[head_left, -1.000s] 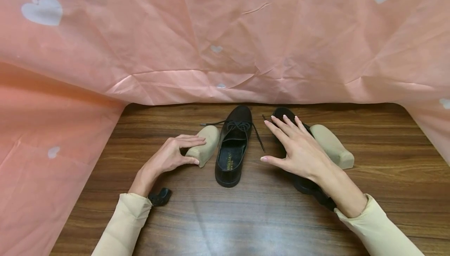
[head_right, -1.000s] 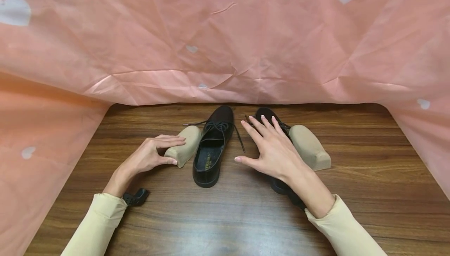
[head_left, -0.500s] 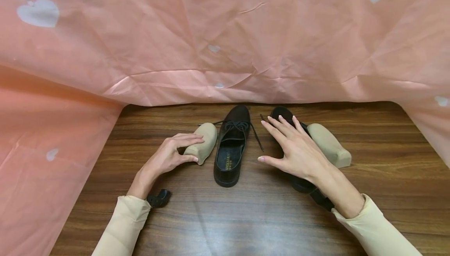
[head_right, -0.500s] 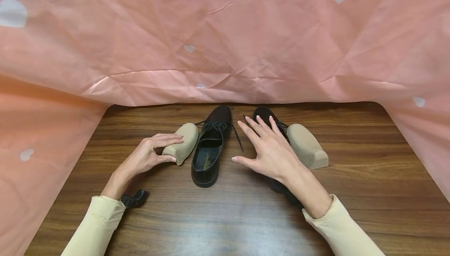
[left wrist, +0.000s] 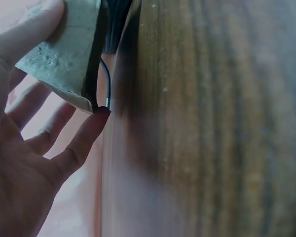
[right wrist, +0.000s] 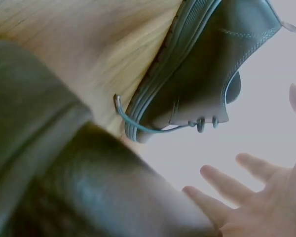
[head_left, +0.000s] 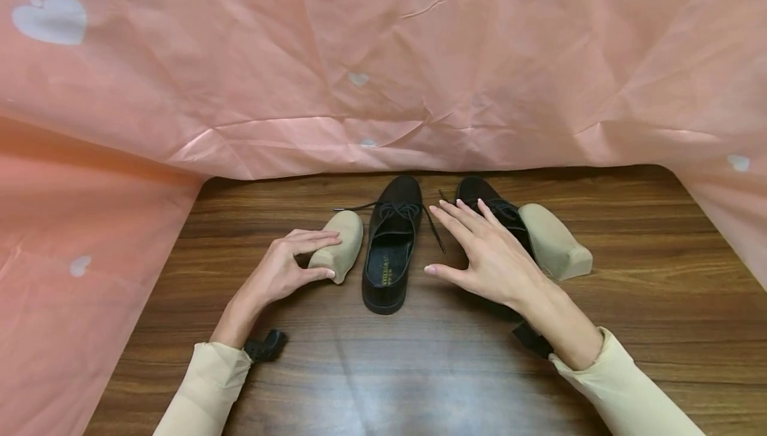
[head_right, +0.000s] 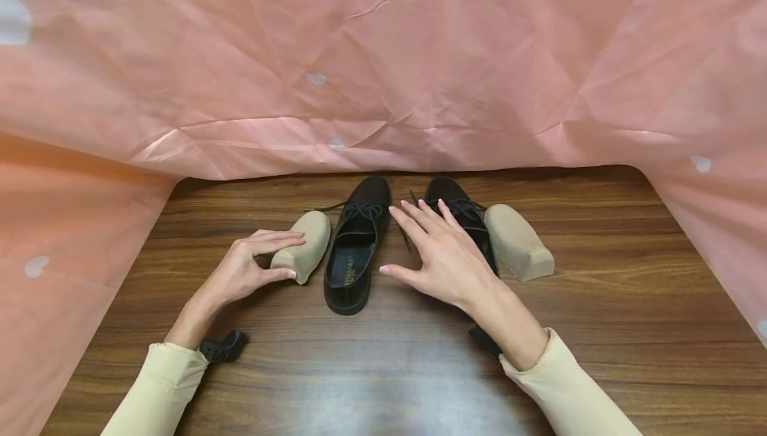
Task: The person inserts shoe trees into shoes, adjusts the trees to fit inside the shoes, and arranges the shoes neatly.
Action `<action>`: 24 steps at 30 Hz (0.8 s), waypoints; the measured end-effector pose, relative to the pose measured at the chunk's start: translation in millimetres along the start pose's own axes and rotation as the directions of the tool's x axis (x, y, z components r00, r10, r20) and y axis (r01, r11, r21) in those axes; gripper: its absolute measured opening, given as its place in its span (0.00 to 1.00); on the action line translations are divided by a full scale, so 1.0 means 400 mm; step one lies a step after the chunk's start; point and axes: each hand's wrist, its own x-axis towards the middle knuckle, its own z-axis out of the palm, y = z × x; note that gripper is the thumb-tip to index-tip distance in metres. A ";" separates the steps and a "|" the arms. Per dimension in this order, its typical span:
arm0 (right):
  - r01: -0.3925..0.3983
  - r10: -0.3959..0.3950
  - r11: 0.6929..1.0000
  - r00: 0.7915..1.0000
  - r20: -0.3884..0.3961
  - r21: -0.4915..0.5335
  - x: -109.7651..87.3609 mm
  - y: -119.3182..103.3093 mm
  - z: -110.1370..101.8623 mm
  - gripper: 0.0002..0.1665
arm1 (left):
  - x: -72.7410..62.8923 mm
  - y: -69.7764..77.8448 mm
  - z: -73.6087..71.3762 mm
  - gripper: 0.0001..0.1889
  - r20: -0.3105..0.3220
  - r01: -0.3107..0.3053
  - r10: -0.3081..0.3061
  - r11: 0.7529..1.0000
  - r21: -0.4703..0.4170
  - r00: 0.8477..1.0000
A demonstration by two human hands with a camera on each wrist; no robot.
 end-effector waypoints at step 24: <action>-0.105 0.102 0.982 0.994 0.032 0.154 0.029 -0.039 0.047 0.45 | -0.008 0.060 0.000 0.28 -0.093 -0.042 0.034 0.995 -0.091 0.995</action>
